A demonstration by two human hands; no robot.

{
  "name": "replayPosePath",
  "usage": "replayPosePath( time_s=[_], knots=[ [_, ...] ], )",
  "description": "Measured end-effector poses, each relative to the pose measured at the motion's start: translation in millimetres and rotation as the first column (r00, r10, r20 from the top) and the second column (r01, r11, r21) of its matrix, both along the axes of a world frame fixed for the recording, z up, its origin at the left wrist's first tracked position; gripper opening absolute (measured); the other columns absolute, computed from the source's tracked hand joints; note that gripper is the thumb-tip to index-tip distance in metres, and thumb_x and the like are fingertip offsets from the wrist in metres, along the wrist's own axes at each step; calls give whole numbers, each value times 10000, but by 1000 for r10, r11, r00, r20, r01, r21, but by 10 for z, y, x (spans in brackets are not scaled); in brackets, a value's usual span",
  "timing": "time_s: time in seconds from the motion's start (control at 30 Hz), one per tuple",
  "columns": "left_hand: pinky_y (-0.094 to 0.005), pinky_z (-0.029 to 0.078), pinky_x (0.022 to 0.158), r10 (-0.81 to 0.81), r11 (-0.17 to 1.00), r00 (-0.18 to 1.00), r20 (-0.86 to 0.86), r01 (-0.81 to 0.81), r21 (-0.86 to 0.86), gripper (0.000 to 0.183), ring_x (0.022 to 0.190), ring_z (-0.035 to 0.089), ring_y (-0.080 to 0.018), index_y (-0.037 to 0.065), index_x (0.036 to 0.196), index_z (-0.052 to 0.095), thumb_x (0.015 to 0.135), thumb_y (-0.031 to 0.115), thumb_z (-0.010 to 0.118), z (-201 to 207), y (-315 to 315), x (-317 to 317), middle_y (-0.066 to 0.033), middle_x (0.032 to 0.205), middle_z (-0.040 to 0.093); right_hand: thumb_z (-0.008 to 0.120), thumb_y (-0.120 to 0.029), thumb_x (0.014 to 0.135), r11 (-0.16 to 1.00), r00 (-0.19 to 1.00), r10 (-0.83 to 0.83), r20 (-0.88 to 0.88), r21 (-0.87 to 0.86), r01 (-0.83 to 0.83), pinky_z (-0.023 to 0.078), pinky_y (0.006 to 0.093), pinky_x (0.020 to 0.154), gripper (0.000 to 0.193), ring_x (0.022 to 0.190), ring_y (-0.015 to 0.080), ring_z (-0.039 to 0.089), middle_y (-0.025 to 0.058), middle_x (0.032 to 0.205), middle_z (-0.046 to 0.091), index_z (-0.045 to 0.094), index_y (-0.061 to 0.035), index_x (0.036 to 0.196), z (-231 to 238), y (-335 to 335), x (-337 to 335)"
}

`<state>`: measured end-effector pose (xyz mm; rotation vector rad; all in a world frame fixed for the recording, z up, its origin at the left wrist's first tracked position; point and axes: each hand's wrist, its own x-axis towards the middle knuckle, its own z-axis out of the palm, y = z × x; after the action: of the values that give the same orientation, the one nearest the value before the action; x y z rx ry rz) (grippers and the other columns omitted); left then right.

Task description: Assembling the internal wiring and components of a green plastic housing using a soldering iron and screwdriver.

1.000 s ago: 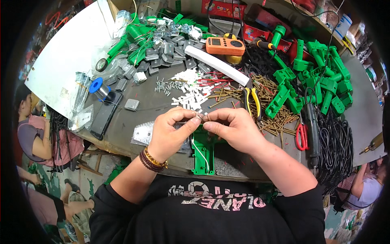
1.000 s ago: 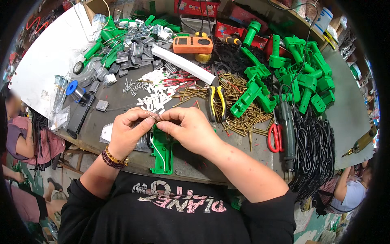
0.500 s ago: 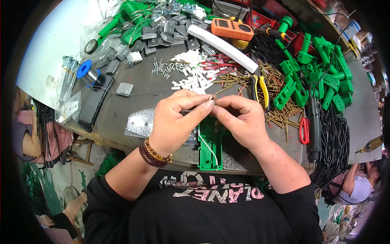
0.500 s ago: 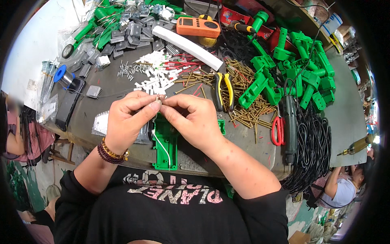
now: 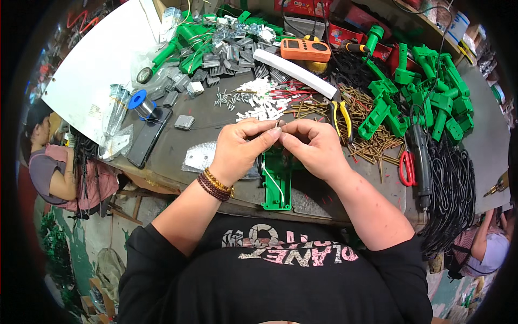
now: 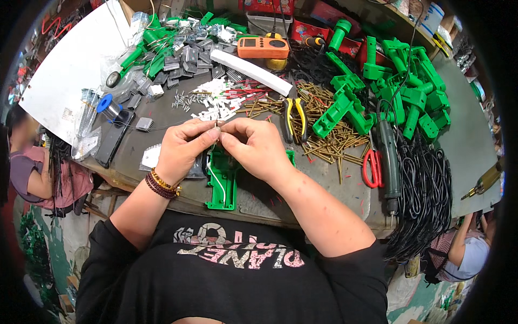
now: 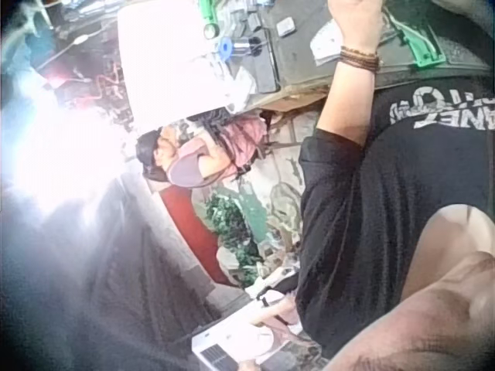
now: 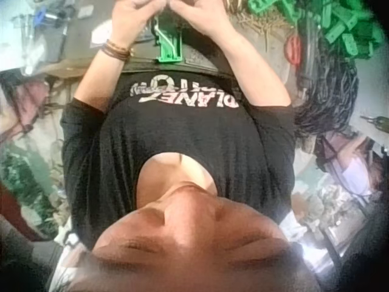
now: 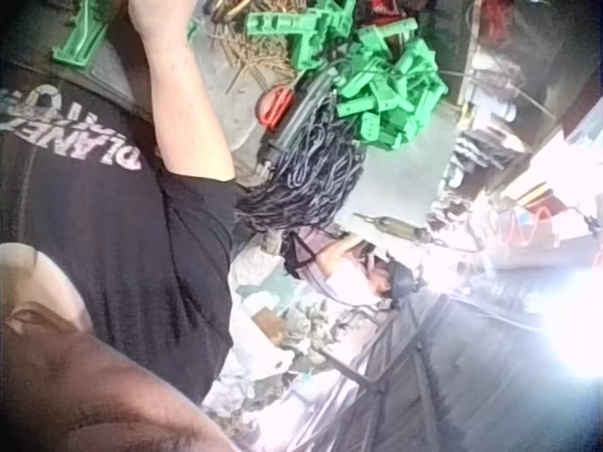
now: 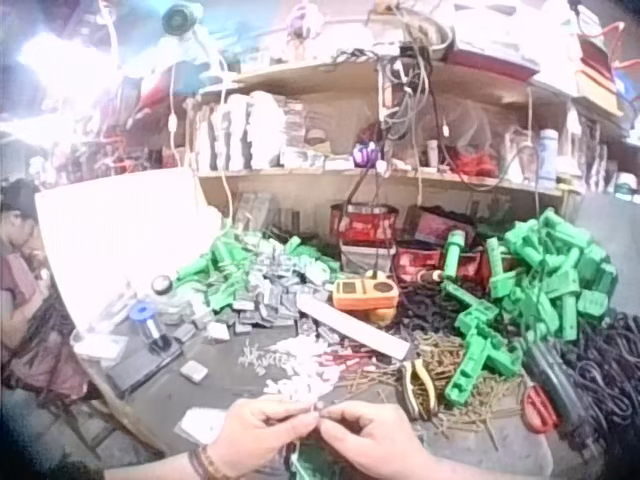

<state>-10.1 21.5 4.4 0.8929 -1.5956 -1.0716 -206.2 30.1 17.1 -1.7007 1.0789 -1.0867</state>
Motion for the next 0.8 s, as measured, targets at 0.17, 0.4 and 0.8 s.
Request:
replayPosePath(
  time_s=[0.17, 0.4, 0.8],
  knots=[
    [-219, 480, 765, -37, 997, 999, -37, 39, 62, 248, 857, 610, -77, -22, 1105, 740, 920, 144, 726, 45, 14, 3, -34, 912, 680, 684, -147, 875, 1000, 999, 6, -32, 9, -6, 522, 287, 702, 203, 742, 112, 651, 94, 834, 731, 715, 25, 979, 23, 29, 4],
    [-238, 470, 856, -55, 992, 997, -46, 60, 113, 229, 953, 601, -113, -53, 1118, 722, 934, 80, 691, 67, 23, -12, -59, 1008, 661, 674, -142, 855, 1000, 1000, -1, -10, 16, 1, 527, 296, 683, 192, 716, 130, 662, 107, 802, 727, 717, 19, 951, 15, 7, 29],
    [-215, 451, 754, -9, 998, 1000, -20, 10, 61, 253, 850, 584, -79, -30, 1120, 733, 930, 134, 708, 36, 8, -25, -39, 923, 676, 671, -136, 852, 999, 1000, -5, 19, 41, 5, 525, 285, 680, 183, 716, 125, 665, 107, 805, 728, 721, 10, 950, -2, -9, 29]
  ],
)
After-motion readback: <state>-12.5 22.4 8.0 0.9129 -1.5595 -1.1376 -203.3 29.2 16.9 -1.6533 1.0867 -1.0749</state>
